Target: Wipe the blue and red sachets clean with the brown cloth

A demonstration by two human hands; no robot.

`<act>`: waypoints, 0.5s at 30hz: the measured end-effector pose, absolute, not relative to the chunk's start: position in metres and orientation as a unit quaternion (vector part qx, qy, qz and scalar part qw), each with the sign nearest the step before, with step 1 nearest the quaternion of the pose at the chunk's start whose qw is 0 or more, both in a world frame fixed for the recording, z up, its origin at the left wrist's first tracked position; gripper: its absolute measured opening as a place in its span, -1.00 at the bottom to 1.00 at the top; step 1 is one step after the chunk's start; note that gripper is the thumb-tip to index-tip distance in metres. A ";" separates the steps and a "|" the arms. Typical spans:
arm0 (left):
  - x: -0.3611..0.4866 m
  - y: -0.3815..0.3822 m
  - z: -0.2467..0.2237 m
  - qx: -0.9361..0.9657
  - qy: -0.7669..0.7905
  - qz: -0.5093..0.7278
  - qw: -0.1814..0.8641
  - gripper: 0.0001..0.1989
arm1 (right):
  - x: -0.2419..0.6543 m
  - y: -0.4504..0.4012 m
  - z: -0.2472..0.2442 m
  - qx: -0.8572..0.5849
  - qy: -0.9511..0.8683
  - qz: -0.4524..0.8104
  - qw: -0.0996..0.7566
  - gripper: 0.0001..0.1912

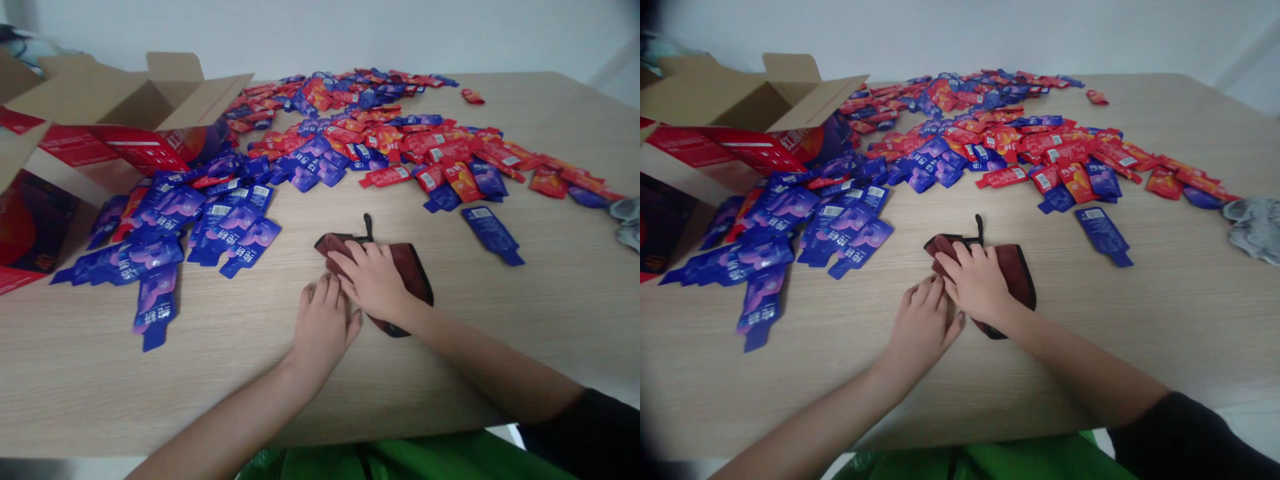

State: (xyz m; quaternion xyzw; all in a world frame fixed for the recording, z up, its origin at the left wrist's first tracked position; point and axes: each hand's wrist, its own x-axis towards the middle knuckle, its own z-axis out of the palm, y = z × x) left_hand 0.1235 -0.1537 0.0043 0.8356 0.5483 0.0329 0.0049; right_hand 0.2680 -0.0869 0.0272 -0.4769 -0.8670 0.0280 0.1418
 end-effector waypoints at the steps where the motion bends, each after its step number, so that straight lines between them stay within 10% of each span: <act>1: 0.123 -0.153 0.004 0.836 0.548 0.032 0.006 -0.44 | 0.265 -0.088 0.020 -0.472 -0.874 0.017 0.117 -0.56; 15: 0.125 -0.151 0.010 0.832 0.554 0.017 0.019 -0.39 | 0.357 -0.075 -0.001 -0.575 -0.814 -0.006 0.087 -0.53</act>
